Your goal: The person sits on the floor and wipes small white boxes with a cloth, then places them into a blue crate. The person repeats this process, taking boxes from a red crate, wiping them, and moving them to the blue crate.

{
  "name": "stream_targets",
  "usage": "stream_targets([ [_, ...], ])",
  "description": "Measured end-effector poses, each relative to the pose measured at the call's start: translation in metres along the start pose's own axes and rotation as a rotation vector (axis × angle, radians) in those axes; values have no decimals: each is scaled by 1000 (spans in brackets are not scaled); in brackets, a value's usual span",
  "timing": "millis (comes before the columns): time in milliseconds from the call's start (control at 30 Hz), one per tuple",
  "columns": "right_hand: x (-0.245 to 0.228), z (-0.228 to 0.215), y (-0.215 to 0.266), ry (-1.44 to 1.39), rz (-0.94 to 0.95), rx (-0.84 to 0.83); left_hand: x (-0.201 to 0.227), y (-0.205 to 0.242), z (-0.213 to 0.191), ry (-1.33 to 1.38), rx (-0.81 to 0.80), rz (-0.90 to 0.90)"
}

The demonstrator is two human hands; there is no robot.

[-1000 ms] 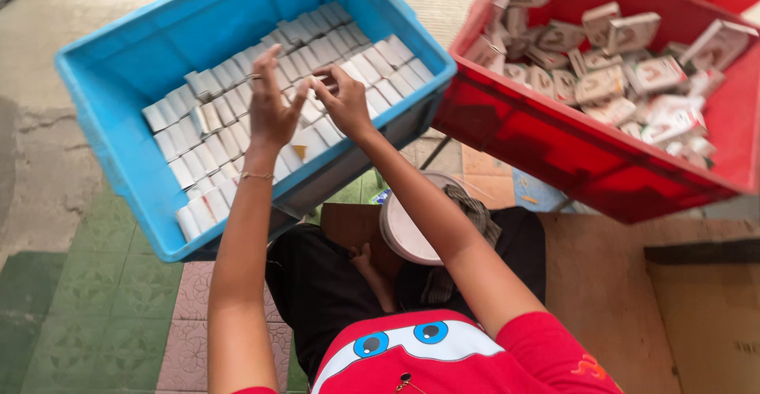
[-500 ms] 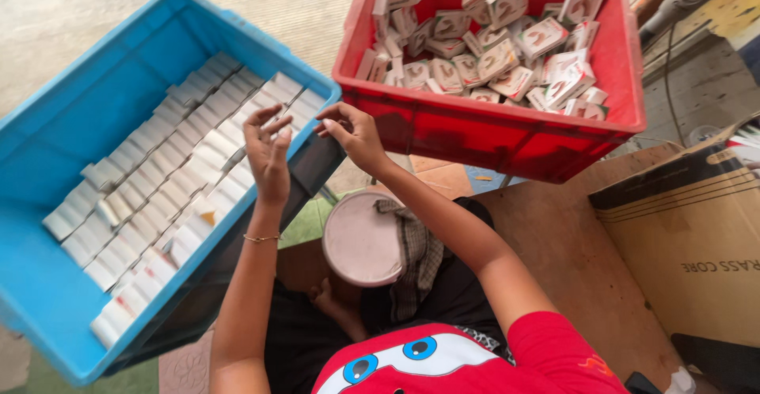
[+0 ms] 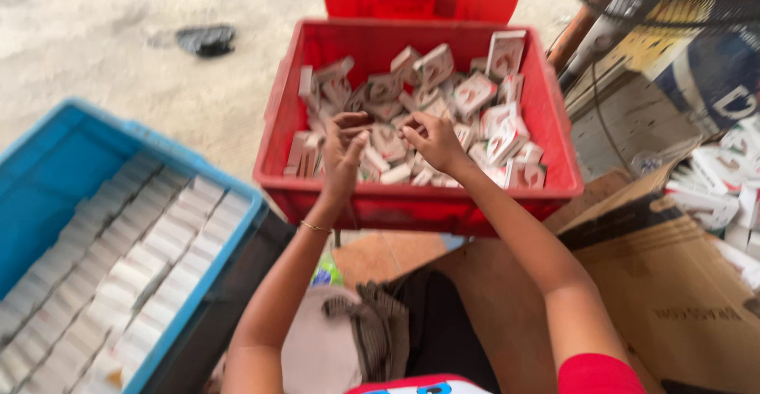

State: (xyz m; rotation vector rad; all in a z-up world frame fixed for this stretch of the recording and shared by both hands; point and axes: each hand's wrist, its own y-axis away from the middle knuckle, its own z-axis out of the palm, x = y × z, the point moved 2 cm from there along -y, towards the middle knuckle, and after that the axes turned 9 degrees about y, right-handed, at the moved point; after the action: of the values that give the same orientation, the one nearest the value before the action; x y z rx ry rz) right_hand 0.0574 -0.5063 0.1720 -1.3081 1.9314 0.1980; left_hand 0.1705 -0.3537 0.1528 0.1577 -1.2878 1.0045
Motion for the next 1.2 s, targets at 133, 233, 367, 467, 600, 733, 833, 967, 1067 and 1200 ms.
stream_targets([
  [133,115,-16,-51,330,214,-113,-37,-54,52,-46,-122,-22],
  [233,228,-24,-83,471,291,-237,-83,-99,86,-180,-246,-57],
  [367,199,-62,-73,426,494,-231,-138,-151,102,-558,-359,-85],
  [467,247,-57,-76,361,610,-231,-167,-173,114,-749,-410,-191],
  [600,264,-46,-83,405,638,-230,-219,-194,132,-926,-498,-310],
  [733,202,-43,-73,394,605,-285,-234,-185,154,-974,-573,-390],
  [833,140,-58,-63,555,454,-407,-214,-166,167,-944,-634,-488],
  [967,294,-7,-63,-126,615,-114,-176,-152,178,-952,-733,-554],
  [1067,319,10,-93,-550,758,49,-184,-146,178,-866,-721,-643],
  [1200,297,-5,-93,-749,893,108,-203,-146,185,-767,-650,-721],
])
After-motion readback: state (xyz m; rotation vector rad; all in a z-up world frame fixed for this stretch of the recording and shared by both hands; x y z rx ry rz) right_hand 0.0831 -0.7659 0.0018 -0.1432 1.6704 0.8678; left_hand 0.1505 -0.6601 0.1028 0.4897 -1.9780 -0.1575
